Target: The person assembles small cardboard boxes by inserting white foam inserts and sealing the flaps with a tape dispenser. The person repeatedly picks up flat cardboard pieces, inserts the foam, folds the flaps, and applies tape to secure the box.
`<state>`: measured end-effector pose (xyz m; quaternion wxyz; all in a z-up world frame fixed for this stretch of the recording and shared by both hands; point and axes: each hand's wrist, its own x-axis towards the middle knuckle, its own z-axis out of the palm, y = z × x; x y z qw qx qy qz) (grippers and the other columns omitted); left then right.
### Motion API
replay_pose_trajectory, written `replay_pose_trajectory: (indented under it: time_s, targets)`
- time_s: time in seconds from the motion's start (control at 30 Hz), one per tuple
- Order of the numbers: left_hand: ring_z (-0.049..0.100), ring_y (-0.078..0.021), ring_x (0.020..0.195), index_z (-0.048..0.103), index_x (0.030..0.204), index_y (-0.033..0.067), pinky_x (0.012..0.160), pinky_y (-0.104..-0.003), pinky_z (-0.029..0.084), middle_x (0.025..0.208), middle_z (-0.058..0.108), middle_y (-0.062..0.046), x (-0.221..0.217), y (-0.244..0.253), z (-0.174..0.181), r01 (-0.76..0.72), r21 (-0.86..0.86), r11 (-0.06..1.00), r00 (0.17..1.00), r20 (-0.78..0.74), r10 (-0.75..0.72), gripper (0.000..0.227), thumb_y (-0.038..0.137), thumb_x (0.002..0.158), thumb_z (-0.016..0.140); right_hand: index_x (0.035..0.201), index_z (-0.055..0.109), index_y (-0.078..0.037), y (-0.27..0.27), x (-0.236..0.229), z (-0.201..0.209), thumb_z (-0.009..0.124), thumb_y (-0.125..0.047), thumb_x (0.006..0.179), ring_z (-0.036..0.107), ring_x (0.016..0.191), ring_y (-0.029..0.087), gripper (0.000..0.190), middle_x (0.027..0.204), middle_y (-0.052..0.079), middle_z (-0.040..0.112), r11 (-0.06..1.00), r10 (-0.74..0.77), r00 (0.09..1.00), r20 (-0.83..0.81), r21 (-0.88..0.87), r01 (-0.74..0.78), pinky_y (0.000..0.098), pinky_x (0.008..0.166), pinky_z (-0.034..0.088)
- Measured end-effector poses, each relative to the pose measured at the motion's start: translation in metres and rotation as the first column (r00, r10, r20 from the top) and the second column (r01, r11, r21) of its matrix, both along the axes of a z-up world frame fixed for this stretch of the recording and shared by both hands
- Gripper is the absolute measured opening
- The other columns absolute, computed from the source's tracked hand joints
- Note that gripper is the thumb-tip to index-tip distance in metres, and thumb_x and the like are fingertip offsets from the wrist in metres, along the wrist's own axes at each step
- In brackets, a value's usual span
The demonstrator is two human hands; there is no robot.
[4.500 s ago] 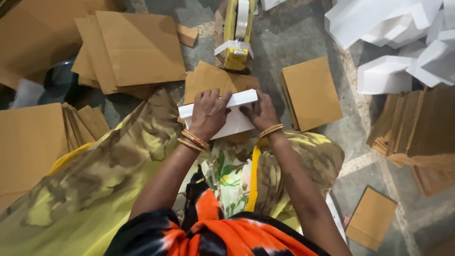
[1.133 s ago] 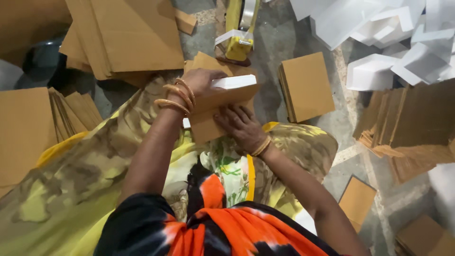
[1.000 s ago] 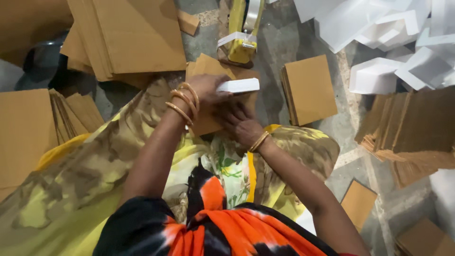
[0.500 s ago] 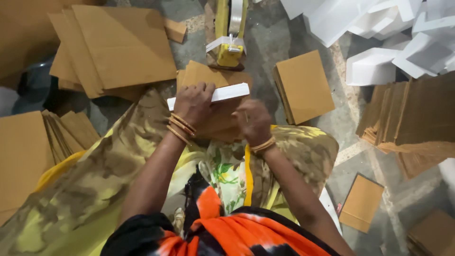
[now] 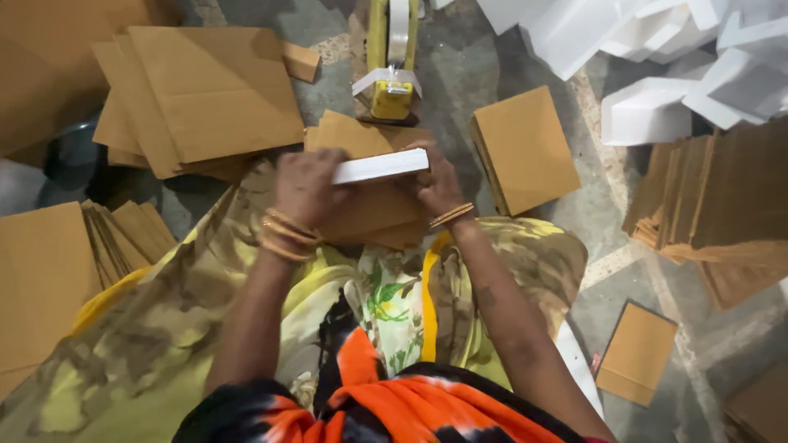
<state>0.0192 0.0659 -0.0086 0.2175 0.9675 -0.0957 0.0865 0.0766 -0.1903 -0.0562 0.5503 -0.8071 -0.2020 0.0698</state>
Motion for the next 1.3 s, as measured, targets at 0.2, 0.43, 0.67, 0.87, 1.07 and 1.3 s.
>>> replay_pose_trajectory:
  time_s: [0.2, 0.43, 0.67, 0.87, 1.07, 1.3]
  targets:
    - [0.068, -0.0269, 0.102, 0.058, 0.122, 0.006, 0.088, -0.041, 0.055, 0.111, 0.068, -0.012, -0.023, 0.042, -0.018, -0.218, -0.553, 0.804, 0.964, -0.249, 0.089, 0.059, 0.012, 0.072, 0.087, 0.126, 0.057, -0.011, 0.001, 0.0, 0.001, 0.089, -0.011, 0.081, 0.074, 0.109, 0.024, 0.055, 0.114, 0.01, 0.073, 0.999, -0.026, 0.998, 0.049, -0.035, 0.028, 0.0368, 0.095, 0.056]
    - [0.069, -0.02, 0.099, 0.053, 0.117, 0.0022, 0.087, -0.034, 0.057, 0.105, 0.069, -0.011, -0.018, 0.014, -0.055, -0.321, -0.703, 0.635, 0.946, -0.267, 0.184, 0.055, 0.001, 0.071, 0.084, 0.137, 0.05, -0.012, -0.004, -0.002, 0.003, 0.087, -0.012, 0.077, 0.072, 0.11, 0.029, 0.07, 0.116, 0.012, 0.072, 0.996, -0.05, 0.999, 0.003, -0.072, 0.05, 0.0389, 0.092, 0.056]
    - [0.066, -0.0337, 0.094, 0.064, 0.098, 0.0085, 0.085, -0.046, 0.051, 0.096, 0.069, -0.013, -0.004, 0.033, -0.009, -0.141, -0.141, 0.98, 0.972, -0.208, 0.11, 0.045, 0.028, 0.07, 0.093, 0.122, 0.059, -0.012, -0.004, 0.002, 0.016, 0.079, -0.011, 0.077, 0.073, 0.099, 0.036, 0.049, 0.102, 0.015, 0.073, 0.98, -0.058, 0.993, 0.099, -0.184, 0.076, 0.0433, 0.082, 0.056]
    - [0.062, -0.0302, 0.097, 0.064, 0.102, 0.0097, 0.096, -0.048, 0.041, 0.099, 0.065, -0.011, 0.039, -0.016, -0.021, -0.067, 0.205, 0.977, 0.998, 0.029, 0.062, 0.021, 0.023, 0.086, 0.065, 0.124, 0.057, -0.01, 0.006, 0.016, 0.012, 0.079, -0.016, 0.086, 0.068, 0.104, 0.039, 0.045, 0.108, 0.016, 0.071, 0.976, -0.065, 0.981, 0.185, -0.192, 0.101, 0.0446, 0.085, 0.053]
    - [0.058, -0.0275, 0.095, 0.062, 0.11, 0.009, 0.092, -0.043, 0.043, 0.099, 0.061, -0.008, 0.035, -0.029, -0.046, -0.08, 0.146, 0.986, 0.976, 0.213, 0.047, 0.026, 0.017, 0.086, 0.058, 0.127, 0.058, -0.003, -0.025, 0.048, -0.013, 0.057, 0.005, 0.079, 0.066, 0.107, 0.037, 0.048, 0.115, 0.017, 0.067, 0.972, 0.144, 0.984, 0.102, -0.199, -0.121, 0.0398, 0.091, 0.053]
    - [0.058, -0.027, 0.094, 0.061, 0.11, 0.0096, 0.091, -0.043, 0.042, 0.096, 0.06, -0.008, 0.039, -0.027, -0.048, -0.078, 0.187, 0.979, 0.974, 0.222, 0.035, 0.022, 0.018, 0.09, 0.057, 0.122, 0.074, -0.008, 0.0, 0.145, 0.0, 0.061, -0.026, 0.106, 0.054, 0.07, 0.011, 0.027, 0.087, 0.001, 0.064, 0.988, -0.149, 0.865, -0.478, -0.111, 0.11, 0.0281, 0.063, 0.046]
